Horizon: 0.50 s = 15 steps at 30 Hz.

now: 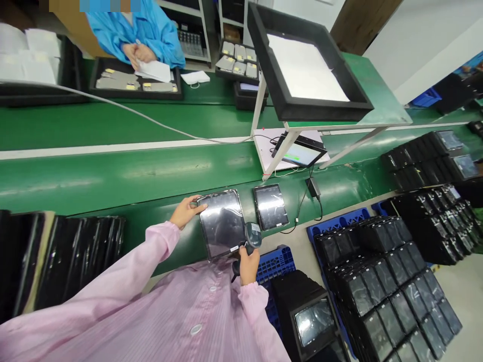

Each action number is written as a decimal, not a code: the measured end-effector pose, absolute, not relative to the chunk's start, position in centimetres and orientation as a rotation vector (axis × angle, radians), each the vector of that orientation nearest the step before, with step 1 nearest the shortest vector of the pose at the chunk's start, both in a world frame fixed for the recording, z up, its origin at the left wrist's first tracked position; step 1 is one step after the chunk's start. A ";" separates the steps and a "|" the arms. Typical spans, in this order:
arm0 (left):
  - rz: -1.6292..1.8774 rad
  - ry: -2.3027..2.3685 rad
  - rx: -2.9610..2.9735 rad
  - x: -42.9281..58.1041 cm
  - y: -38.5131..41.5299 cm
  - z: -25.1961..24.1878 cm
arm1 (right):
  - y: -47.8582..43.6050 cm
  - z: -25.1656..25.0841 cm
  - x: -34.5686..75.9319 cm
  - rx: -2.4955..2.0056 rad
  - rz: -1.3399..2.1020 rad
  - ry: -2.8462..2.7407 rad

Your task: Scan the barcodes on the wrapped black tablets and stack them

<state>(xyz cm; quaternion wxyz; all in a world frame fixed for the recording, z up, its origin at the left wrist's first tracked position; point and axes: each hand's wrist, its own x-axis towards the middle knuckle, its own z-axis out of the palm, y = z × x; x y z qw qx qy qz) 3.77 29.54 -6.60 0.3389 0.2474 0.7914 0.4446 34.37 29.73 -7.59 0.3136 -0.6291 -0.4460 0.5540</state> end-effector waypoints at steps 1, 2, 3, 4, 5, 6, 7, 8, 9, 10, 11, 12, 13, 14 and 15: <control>1.164 2.035 0.641 4.3 29.4 -6.0 | 29.7 -7.6 34.6 -1.667 1.481 -1.144; 1.164 2.013 0.644 4.9 29.3 -5.4 | 29.8 -7.5 35.1 -1.677 1.495 -1.112; 1.148 2.003 0.661 5.6 29.6 -4.8 | 30.0 -7.4 35.9 -1.686 1.503 -1.081; 1.114 2.013 0.696 6.4 30.1 -4.3 | 30.4 -7.2 36.8 -1.693 1.508 -1.052; 1.065 2.036 0.742 7.3 31.0 -3.9 | 31.1 -6.9 37.8 -1.698 1.514 -1.021; 1.009 2.062 0.795 8.3 32.3 -3.6 | 32.1 -6.7 38.9 -1.700 1.520 -0.982; 0.948 2.084 0.852 9.2 34.1 -3.4 | 33.4 -6.5 40.1 -1.700 1.527 -0.934; 0.887 2.099 0.911 10.2 36.1 -3.4 | 34.9 -6.3 41.2 -1.697 1.537 -0.883; 0.826 2.111 0.965 11.2 38.4 -3.5 | 36.7 -6.3 42.2 -1.690 1.543 -0.835; 0.764 2.117 1.013 12.2 40.8 -3.8 | 38.5 -6.4 43.1 -1.680 1.540 -0.799; 0.697 2.116 1.052 13.1 43.2 -4.2 | 40.4 -6.6 43.8 -1.671 1.529 -0.782; 0.626 2.115 1.076 13.8 45.6 -4.6 | 42.3 -7.0 44.4 -1.666 1.512 -0.783; 0.557 2.113 1.085 14.5 47.6 -5.0 | 44.1 -7.5 44.8 -1.664 1.493 -0.796; 0.499 2.113 1.083 15.0 49.5 -5.5 | 45.6 -8.2 45.0 -1.666 1.476 -0.817; 0.452 2.116 1.073 15.4 51.0 -6.0 | 47.0 -8.9 45.1 -1.671 1.466 -0.839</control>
